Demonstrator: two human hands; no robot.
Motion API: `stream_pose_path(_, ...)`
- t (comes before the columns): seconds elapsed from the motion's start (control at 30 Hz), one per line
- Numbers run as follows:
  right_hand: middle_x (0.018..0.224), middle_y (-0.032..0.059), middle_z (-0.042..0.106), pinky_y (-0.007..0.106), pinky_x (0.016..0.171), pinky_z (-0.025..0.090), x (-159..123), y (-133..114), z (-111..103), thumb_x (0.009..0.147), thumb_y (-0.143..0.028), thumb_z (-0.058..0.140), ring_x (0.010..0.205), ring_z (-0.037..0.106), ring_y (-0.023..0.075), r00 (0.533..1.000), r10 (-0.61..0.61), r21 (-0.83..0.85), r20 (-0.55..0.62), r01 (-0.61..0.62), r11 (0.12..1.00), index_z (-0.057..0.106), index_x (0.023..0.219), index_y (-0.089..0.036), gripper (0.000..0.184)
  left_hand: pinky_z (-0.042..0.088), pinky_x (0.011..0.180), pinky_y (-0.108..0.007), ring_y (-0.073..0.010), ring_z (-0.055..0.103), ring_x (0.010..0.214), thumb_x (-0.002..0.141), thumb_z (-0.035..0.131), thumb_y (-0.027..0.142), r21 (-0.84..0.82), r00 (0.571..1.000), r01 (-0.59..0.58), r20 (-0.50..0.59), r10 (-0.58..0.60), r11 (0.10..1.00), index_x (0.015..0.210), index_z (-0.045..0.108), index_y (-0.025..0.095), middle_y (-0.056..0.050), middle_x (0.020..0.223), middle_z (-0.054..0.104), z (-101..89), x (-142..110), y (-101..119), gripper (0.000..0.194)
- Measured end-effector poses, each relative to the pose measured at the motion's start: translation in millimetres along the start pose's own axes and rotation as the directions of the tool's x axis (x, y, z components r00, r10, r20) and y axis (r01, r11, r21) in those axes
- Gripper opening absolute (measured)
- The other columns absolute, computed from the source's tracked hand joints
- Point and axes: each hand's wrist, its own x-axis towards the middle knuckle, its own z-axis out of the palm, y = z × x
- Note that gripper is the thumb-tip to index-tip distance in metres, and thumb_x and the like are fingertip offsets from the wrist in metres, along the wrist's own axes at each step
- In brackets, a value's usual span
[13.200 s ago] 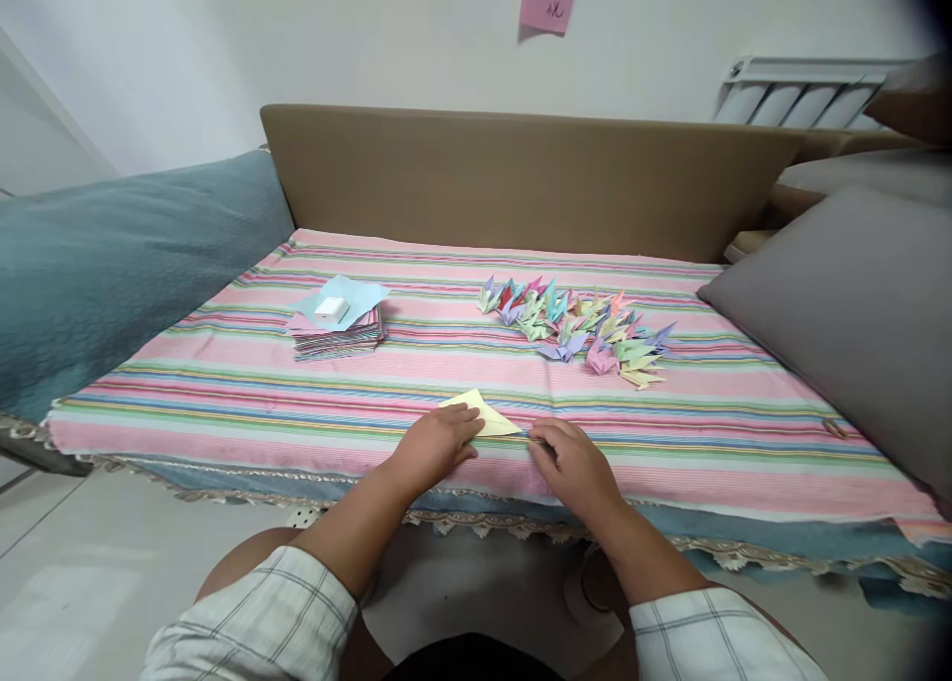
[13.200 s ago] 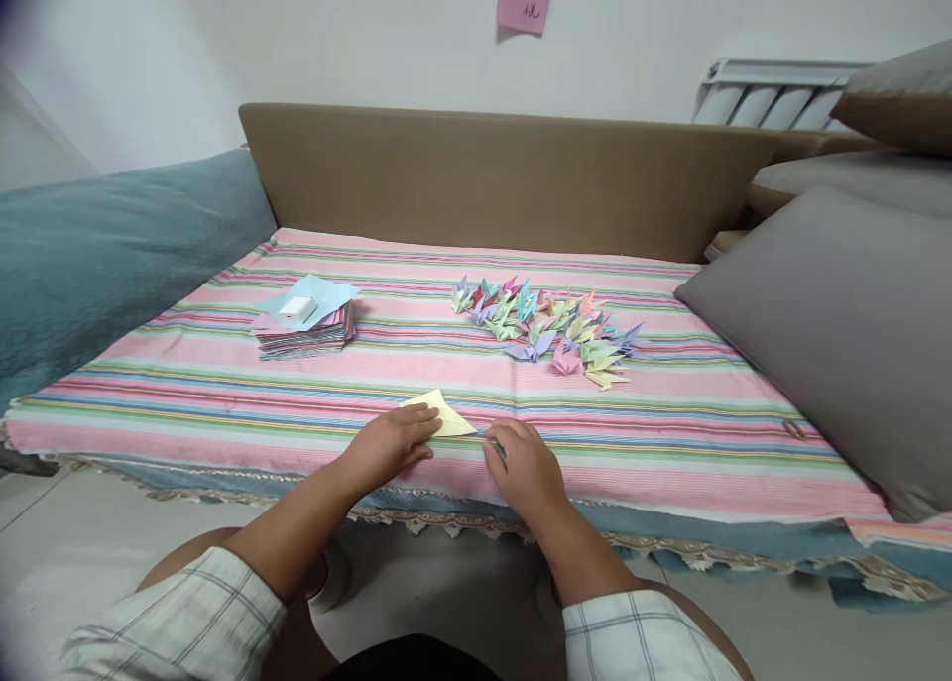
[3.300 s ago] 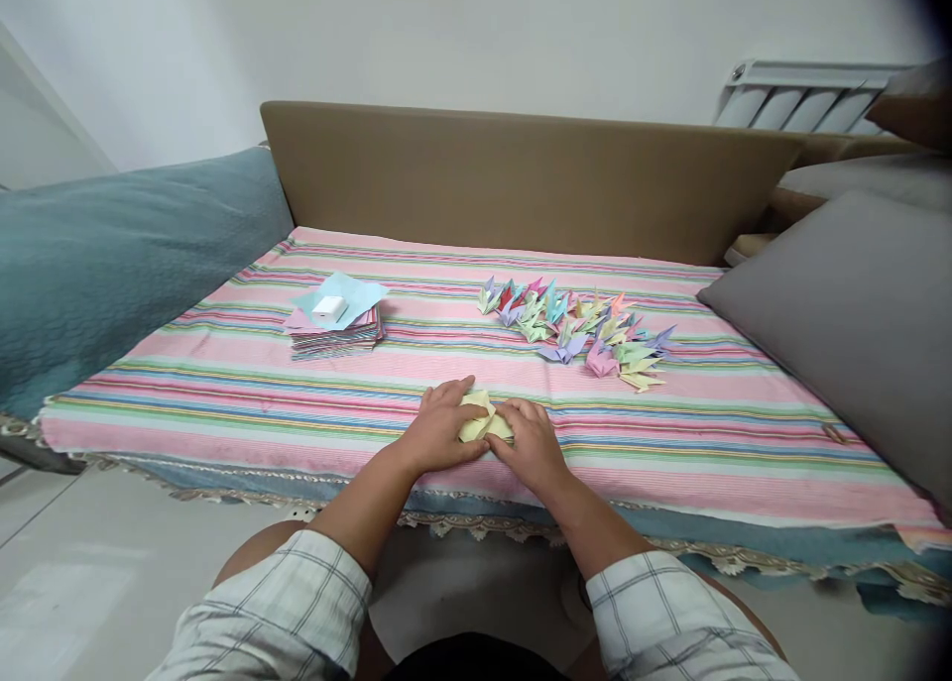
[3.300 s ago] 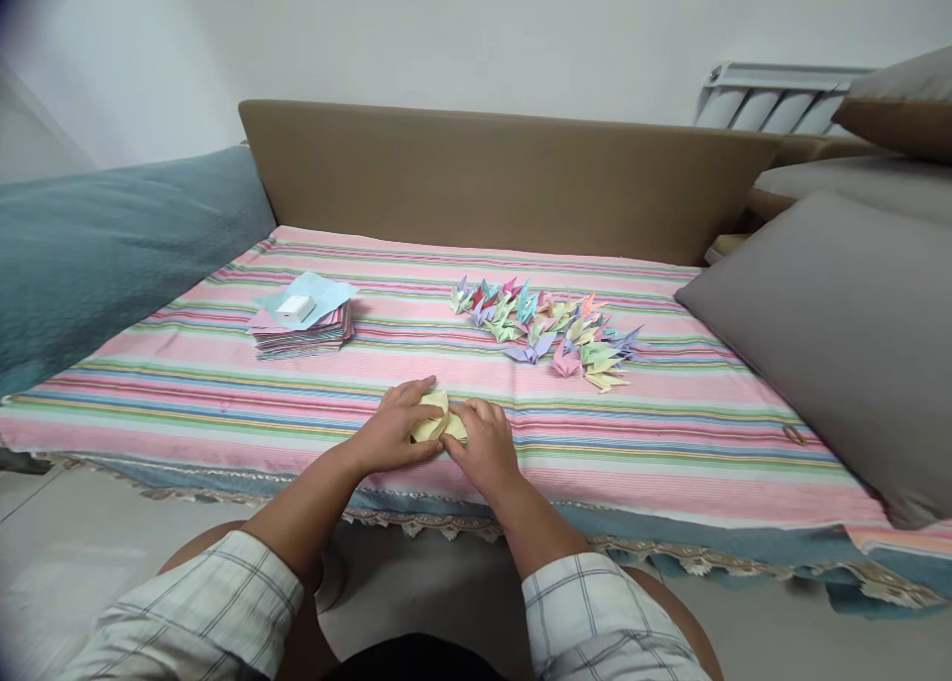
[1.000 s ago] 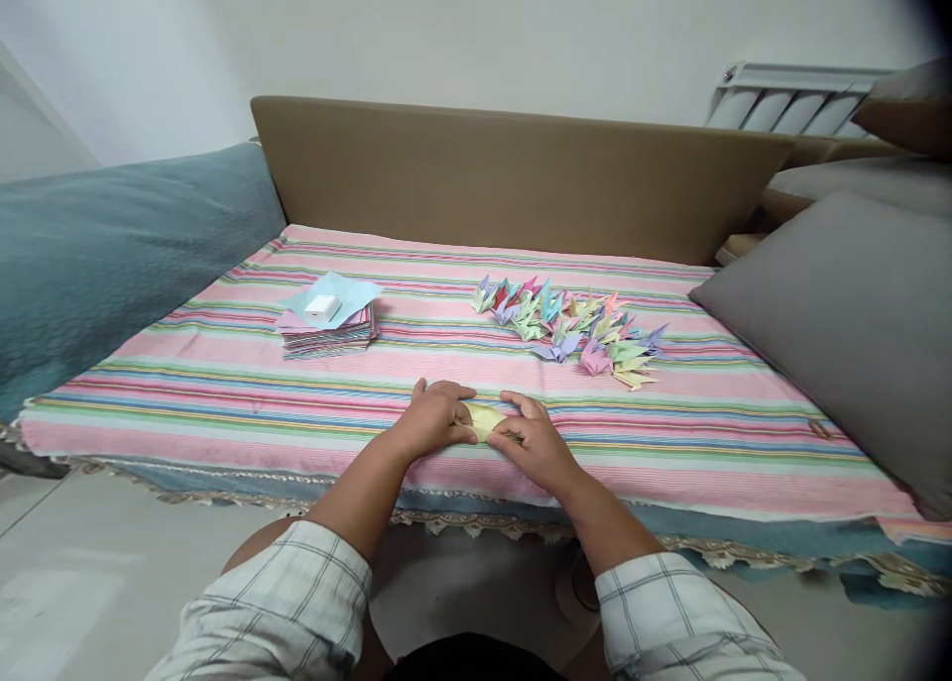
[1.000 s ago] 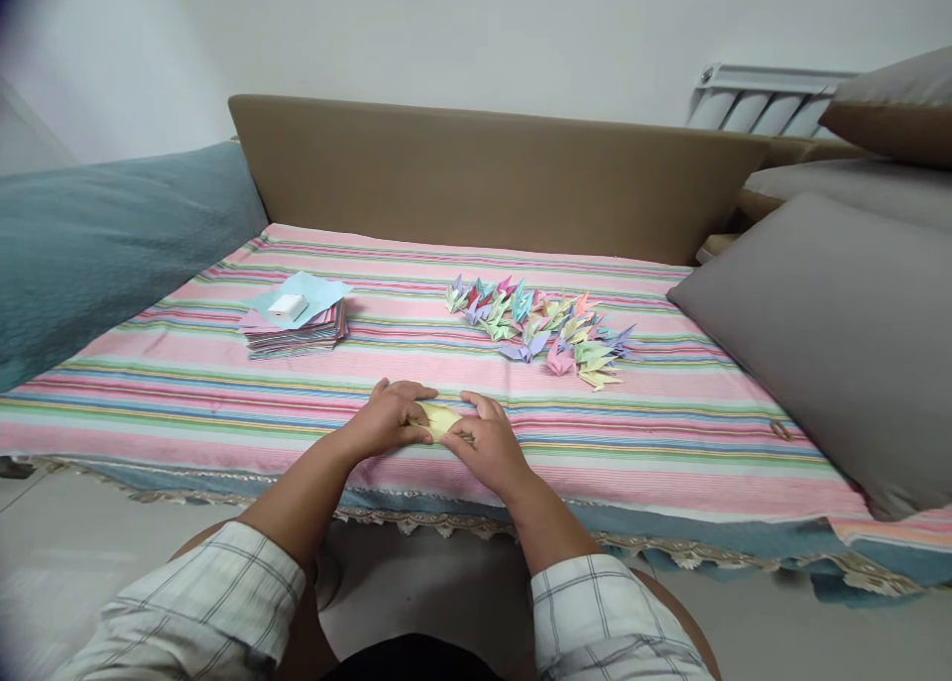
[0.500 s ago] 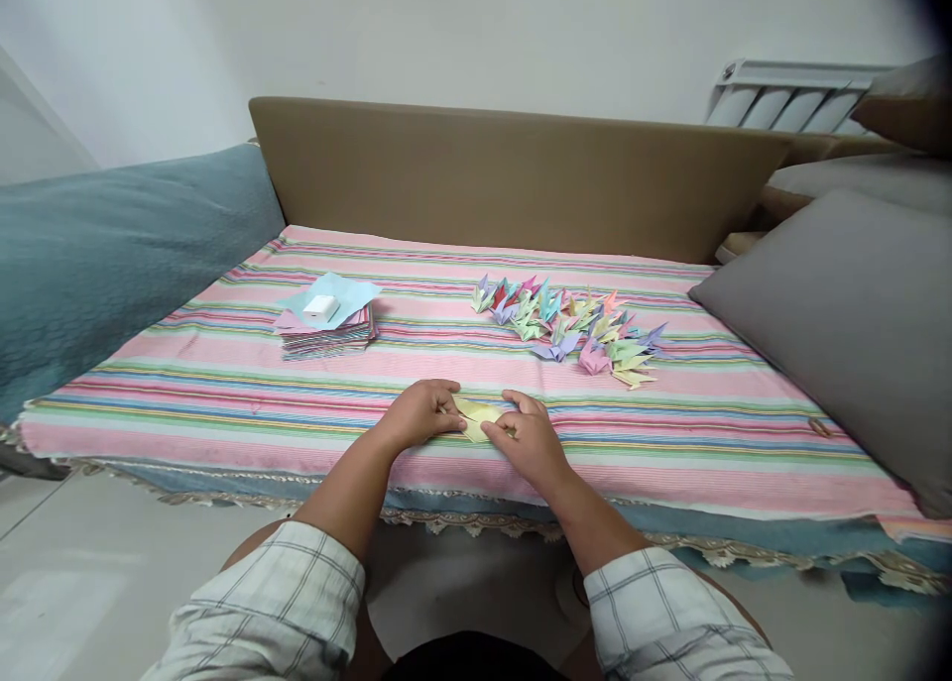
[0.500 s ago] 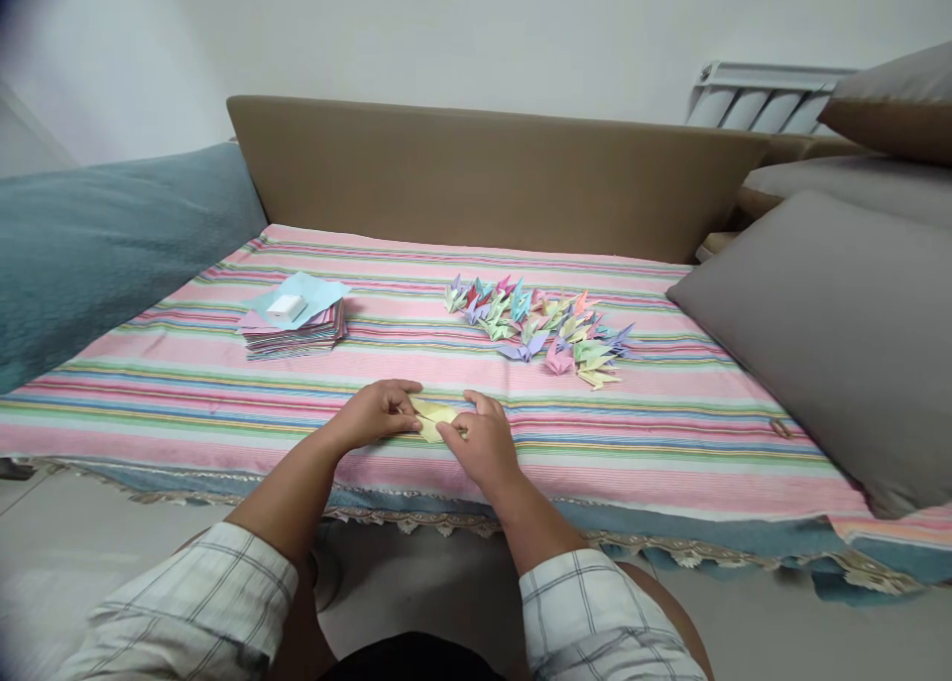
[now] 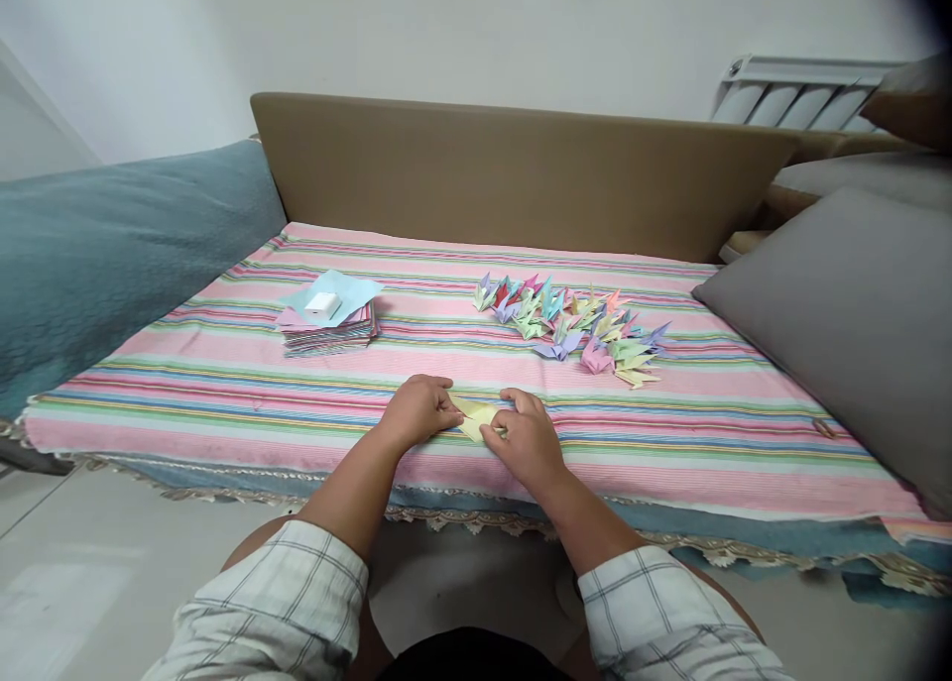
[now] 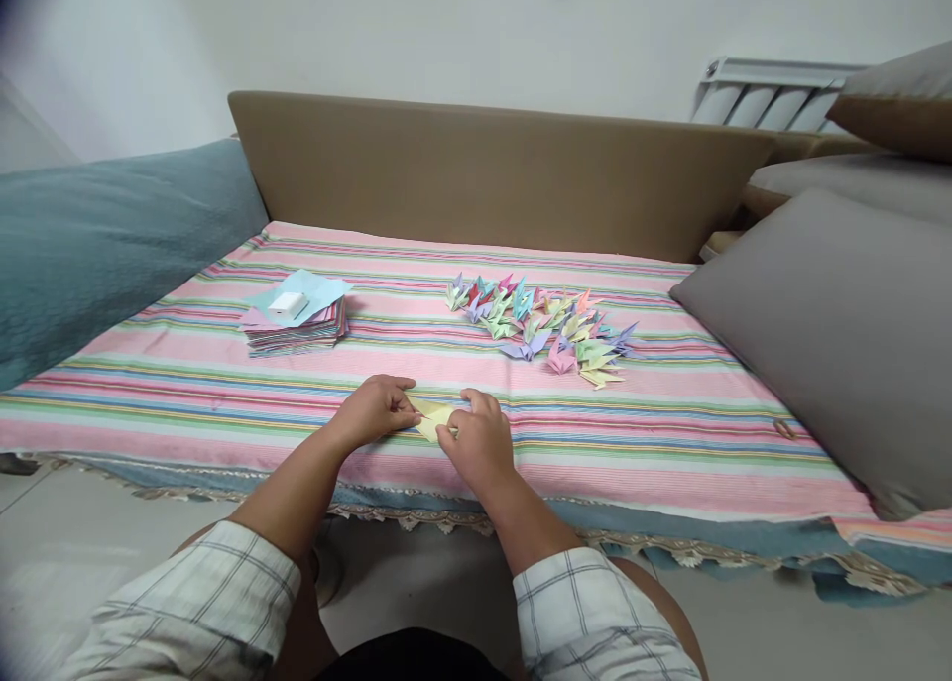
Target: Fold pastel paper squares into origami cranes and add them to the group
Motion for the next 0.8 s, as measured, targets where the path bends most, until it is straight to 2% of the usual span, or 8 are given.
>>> stream_pose_path(0.33, 0.123, 0.009, 0.052, 0.042, 0.087, 0.041, 0.5, -0.5, -2.2, 0.074, -0.028, 0.06, 0.108, 0.045, 0.0275, 0.999, -0.032, -0.049, 0.028, 0.033, 0.998, 0.068, 0.063, -0.021, 0.015, 0.041, 0.086, -0.033, -0.0257, 0.055, 0.109, 0.063, 0.073, 0.031, 0.066, 0.996, -0.022, -0.084, 0.028, 0.998, 0.056, 0.066, 0.021, -0.002, 0.072, 0.07, 4.6, -1.8, -4.7, 0.015)
stream_pose_path(0.57, 0.123, 0.0084, 0.052, 0.041, 0.087, 0.041, -0.3, 0.1, -1.9, 0.074, -0.029, 0.06, 0.108, 0.045, 0.0268, 0.999, -0.028, -0.053, 0.027, 0.029, 0.998, 0.068, 0.065, -0.021, 0.015, 0.043, 0.08, -0.031, -0.0257, 0.058, 0.104, 0.064, 0.072, 0.026, 0.073, 0.989, 0.032, -0.146, -0.021, 0.997, 0.058, 0.059, 0.019, -0.004, 0.075, 0.068, -2.4, -6.5, -15.4, 0.016)
stream_pose_path(0.7, 0.123, 0.0086, 0.052, 0.04, 0.088, 0.041, -0.5, 0.4, -1.2, 0.074, -0.028, 0.06, 0.108, 0.045, 0.0265, 0.999, -0.028, -0.052, 0.025, 0.029, 0.998, 0.068, 0.064, -0.021, 0.014, 0.045, 0.076, -0.031, -0.0233, 0.061, 0.092, 0.07, 0.063, 0.022, 0.128, 0.983, 0.108, -0.16, -0.087, 0.986, 0.069, 0.06, 0.02, -0.003, 0.081, 0.068, -8.7, -10.1, -18.3, 0.003)
stream_pose_path(0.73, 0.122, 0.0086, 0.052, 0.04, 0.088, 0.041, -0.6, 0.4, -1.2, 0.074, -0.028, 0.06, 0.107, 0.045, 0.0265, 0.999, -0.028, -0.049, 0.025, 0.029, 0.998, 0.068, 0.064, -0.021, 0.014, 0.046, 0.076, -0.031, -0.0233, 0.061, 0.091, 0.072, 0.058, 0.019, 0.15, 0.972, 0.155, -0.198, -0.124, 0.977, 0.075, 0.061, 0.021, -0.004, 0.085, 0.068, -10.5, -11.8, -17.3, 0.005)
stream_pose_path(0.8, 0.122, 0.0085, 0.053, 0.04, 0.088, 0.041, -0.7, 0.2, -1.6, 0.074, -0.028, 0.06, 0.107, 0.045, 0.0263, 0.999, -0.027, -0.038, 0.023, 0.028, 0.999, 0.068, 0.064, -0.021, 0.015, 0.047, 0.078, -0.034, -0.0235, 0.06, 0.094, 0.074, 0.049, 0.013, 0.179, 0.924, 0.229, -0.35, -0.156, 0.957, 0.087, 0.062, 0.021, -0.005, 0.096, 0.068, -12.6, -17.5, -11.8, 0.02)
